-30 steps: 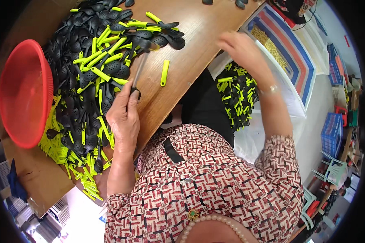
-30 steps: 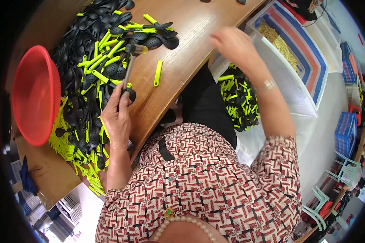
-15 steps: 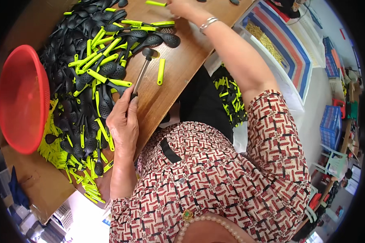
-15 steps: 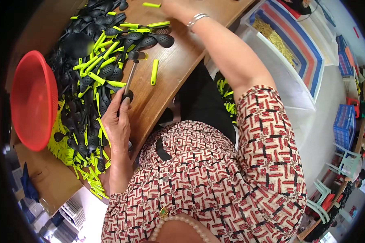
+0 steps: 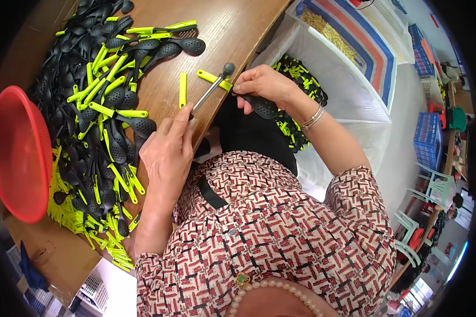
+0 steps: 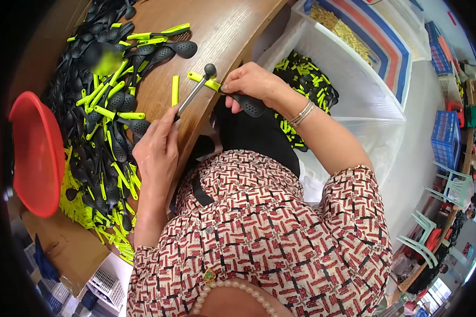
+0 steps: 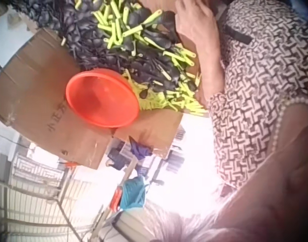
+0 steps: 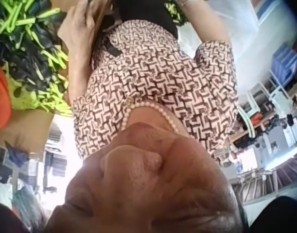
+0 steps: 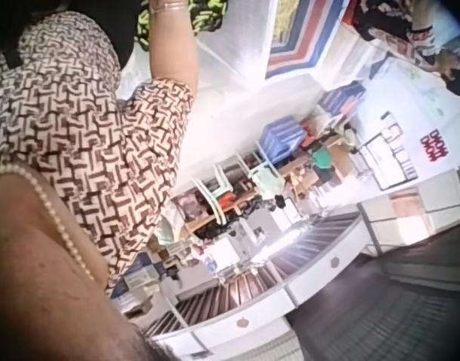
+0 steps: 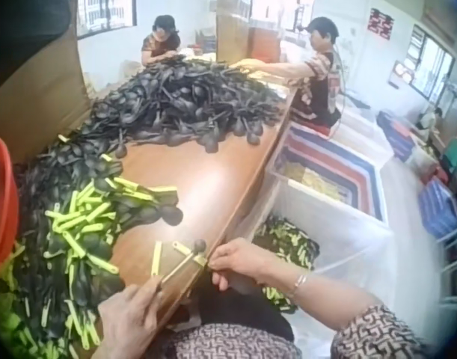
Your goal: The person assembles plastic utensils by attaching handle pieces onto utensil heads by hand and tapping them into place with a small hammer.
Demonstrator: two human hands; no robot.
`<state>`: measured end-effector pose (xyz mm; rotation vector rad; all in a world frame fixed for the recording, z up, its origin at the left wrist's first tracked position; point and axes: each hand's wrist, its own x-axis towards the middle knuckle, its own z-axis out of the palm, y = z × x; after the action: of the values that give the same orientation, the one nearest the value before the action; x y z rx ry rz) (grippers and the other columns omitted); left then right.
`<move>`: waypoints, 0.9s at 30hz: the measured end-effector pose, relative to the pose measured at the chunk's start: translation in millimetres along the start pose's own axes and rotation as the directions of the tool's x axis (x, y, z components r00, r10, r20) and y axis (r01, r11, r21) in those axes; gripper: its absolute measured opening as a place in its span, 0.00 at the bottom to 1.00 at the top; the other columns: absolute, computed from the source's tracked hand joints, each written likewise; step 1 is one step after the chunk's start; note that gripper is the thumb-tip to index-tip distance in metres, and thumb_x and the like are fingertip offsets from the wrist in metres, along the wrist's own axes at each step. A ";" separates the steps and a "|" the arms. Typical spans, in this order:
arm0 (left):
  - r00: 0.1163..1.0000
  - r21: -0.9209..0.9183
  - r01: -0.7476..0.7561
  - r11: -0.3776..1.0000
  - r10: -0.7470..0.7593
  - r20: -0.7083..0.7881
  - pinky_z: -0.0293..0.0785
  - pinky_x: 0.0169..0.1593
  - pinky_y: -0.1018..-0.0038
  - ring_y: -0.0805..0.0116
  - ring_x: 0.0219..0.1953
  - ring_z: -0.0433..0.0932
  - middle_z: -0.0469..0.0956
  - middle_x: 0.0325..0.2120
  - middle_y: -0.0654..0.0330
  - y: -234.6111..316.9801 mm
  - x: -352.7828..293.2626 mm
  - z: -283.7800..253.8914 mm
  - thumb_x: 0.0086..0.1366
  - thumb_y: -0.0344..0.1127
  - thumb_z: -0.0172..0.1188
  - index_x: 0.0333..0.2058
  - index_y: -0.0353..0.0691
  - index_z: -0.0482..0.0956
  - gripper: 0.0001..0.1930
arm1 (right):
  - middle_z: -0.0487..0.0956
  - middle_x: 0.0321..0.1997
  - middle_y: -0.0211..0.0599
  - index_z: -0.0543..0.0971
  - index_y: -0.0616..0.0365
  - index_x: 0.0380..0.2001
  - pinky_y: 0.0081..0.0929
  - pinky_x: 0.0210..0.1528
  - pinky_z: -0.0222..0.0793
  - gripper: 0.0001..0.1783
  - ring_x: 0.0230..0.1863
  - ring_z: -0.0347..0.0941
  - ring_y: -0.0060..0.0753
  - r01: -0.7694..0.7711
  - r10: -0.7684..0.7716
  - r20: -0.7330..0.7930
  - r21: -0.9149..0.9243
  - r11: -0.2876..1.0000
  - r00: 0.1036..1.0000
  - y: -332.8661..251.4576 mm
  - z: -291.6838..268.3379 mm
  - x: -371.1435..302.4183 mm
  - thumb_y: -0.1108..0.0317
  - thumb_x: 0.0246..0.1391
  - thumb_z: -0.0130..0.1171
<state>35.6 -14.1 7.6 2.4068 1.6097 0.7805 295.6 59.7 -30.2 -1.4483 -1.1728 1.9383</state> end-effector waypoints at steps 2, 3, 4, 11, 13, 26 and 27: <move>0.998 0.009 -0.034 0.999 0.034 -0.045 0.72 0.28 0.66 0.58 0.23 0.75 0.74 0.24 0.57 2.3 -0.6 -1.0 0.62 0.28 0.65 0.53 0.49 0.81 0.20 | 0.83 0.26 0.40 0.80 0.65 0.33 0.21 0.28 0.74 0.09 0.22 0.79 0.27 -0.012 0.012 0.006 -0.011 1.000 1.000 0.5 -1.0 1.1 0.69 0.63 0.57; 0.990 -0.044 -0.065 0.997 0.059 -0.128 0.72 0.28 0.66 0.59 0.22 0.75 0.73 0.24 0.58 1.4 -4.1 0.3 0.61 0.29 0.66 0.53 0.50 0.81 0.20 | 0.83 0.26 0.40 0.80 0.65 0.33 0.21 0.28 0.74 0.09 0.22 0.79 0.27 0.005 -0.005 0.009 -0.007 1.000 1.000 1.4 -0.9 1.2 0.69 0.63 0.57; 0.974 -0.093 -0.100 0.991 0.078 -0.211 0.71 0.27 0.65 0.59 0.21 0.74 0.73 0.24 0.58 0.7 -7.3 0.9 0.61 0.29 0.66 0.53 0.50 0.81 0.20 | 0.83 0.26 0.40 0.80 0.65 0.33 0.21 0.28 0.74 0.09 0.22 0.79 0.27 0.021 -0.021 0.012 -0.003 1.000 1.000 2.4 -1.0 1.4 0.69 0.63 0.57; 0.961 -0.091 -0.026 0.996 0.000 -0.277 0.72 0.28 0.63 0.58 0.22 0.76 0.74 0.25 0.56 -18.4 -13.0 10.8 0.64 0.31 0.64 0.54 0.51 0.81 0.19 | 0.83 0.26 0.40 0.80 0.68 0.34 0.21 0.28 0.74 0.10 0.22 0.78 0.27 0.021 -0.021 0.025 0.002 1.000 0.999 -1.0 0.7 1.5 0.70 0.63 0.57; 0.997 0.127 0.021 0.992 -0.012 -0.073 0.73 0.30 0.63 0.57 0.23 0.77 0.75 0.26 0.56 -12.6 -8.8 7.2 0.64 0.29 0.64 0.55 0.51 0.80 0.20 | 0.82 0.25 0.39 0.80 0.67 0.34 0.21 0.28 0.74 0.09 0.22 0.78 0.26 0.019 -0.019 0.029 -0.013 1.000 0.999 -1.4 -1.2 1.0 0.70 0.63 0.57; 0.952 -0.235 0.186 0.954 -0.234 -0.197 0.73 0.32 0.70 0.61 0.24 0.74 0.75 0.25 0.53 -29.7 -28.8 -13.4 0.64 0.24 0.63 0.52 0.41 0.81 0.17 | 0.82 0.37 0.48 0.83 0.57 0.39 0.46 0.43 0.74 0.13 0.40 0.78 0.54 0.134 -0.768 0.013 -0.987 0.094 0.640 -96.5 -35.0 64.1 0.60 0.60 0.57; 0.956 -0.253 0.146 0.956 -0.202 -0.211 0.73 0.32 0.69 0.60 0.24 0.75 0.75 0.25 0.53 -25.3 -27.0 -12.8 0.63 0.24 0.64 0.52 0.42 0.81 0.17 | 0.82 0.39 0.50 0.82 0.56 0.41 0.46 0.44 0.74 0.14 0.42 0.78 0.54 0.167 -0.768 0.059 -0.984 0.063 0.638 -109.1 -28.4 98.2 0.60 0.60 0.56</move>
<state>0.7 -29.8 -0.6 2.0393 1.6748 1.1847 273.5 203.4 4.5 -1.4739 -2.3318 0.0528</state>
